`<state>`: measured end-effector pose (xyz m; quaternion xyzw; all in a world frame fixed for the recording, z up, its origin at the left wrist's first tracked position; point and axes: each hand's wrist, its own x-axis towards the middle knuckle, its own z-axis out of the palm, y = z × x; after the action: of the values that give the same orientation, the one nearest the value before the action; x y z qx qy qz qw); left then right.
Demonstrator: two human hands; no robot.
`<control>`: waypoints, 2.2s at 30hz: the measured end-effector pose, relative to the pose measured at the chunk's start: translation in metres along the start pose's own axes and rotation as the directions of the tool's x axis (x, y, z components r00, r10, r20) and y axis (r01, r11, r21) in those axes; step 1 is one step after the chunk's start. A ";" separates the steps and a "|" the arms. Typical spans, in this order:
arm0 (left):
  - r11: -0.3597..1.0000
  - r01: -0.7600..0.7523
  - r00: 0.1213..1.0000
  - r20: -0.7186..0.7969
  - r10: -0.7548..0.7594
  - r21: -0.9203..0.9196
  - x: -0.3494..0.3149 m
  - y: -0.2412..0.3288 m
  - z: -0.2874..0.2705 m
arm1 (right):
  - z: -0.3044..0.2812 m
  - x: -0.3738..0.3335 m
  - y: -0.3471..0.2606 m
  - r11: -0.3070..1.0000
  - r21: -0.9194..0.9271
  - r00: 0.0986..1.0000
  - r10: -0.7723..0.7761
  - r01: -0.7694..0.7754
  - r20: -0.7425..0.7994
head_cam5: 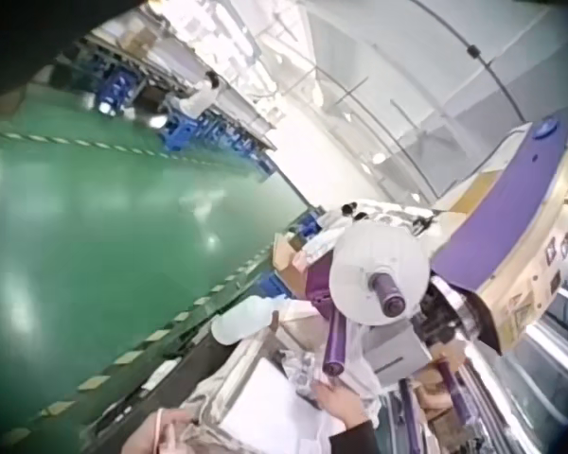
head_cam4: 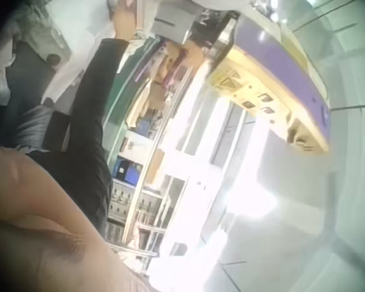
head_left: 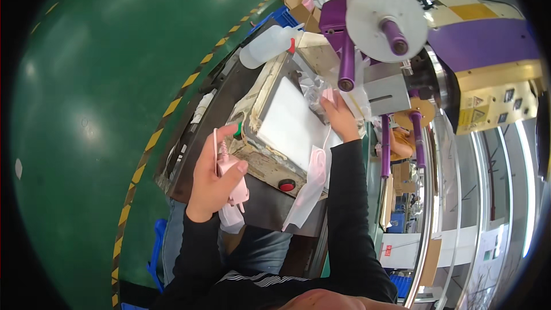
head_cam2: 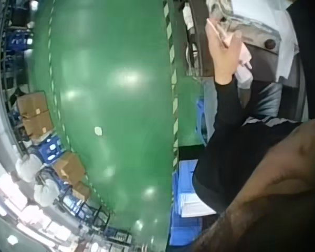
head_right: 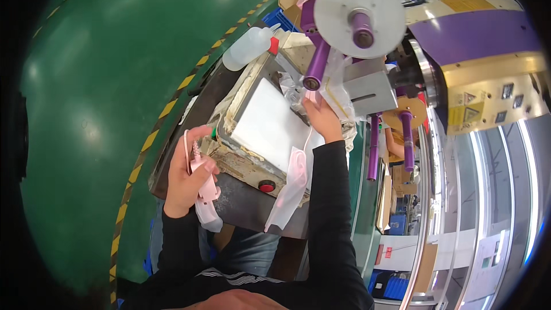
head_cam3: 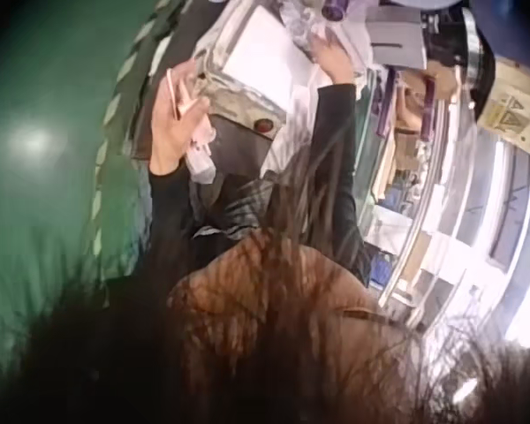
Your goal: The person stamps power adapters using a stamping machine, wraps them in plastic protective sleeves by hand, and places the packaged adapters onto a conveyor belt.
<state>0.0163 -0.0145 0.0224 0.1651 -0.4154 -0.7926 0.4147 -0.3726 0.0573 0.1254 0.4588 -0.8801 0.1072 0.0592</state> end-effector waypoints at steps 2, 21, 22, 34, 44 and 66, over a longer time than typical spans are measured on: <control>0.999 0.021 1.000 -0.020 -0.021 0.030 -0.002 -0.004 -0.006 | -0.006 -0.003 -0.033 0.988 -0.122 0.975 0.120 -0.098 0.185; 0.986 -0.018 1.000 0.008 0.017 0.166 0.008 -0.008 0.026 | 0.019 -0.253 0.068 0.583 0.784 0.697 0.653 -0.213 -0.297; 0.984 -0.034 0.999 0.032 0.028 0.174 0.012 -0.014 0.029 | 0.023 -0.273 0.074 0.303 0.928 0.649 0.755 -0.219 -0.094; 0.920 -0.284 0.944 -0.092 0.318 0.268 -0.029 -0.016 0.073 | -0.056 -0.328 -0.072 0.689 0.690 0.953 -0.301 0.221 -0.005; 0.757 -0.608 0.781 0.349 0.518 0.239 -0.112 0.048 0.135 | -0.036 -0.331 -0.149 -0.300 0.936 0.887 -0.462 -0.185 0.027; 0.512 -0.805 0.367 0.930 0.031 0.301 -0.017 -0.066 0.230 | -0.232 -1.199 0.176 -0.185 0.334 -0.337 0.806 -0.924 -0.486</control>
<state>-0.1473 0.1391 0.1070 -0.2170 -0.8658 -0.3666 0.2624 0.1705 1.1645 0.0839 -0.4490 -0.8424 0.1520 0.2562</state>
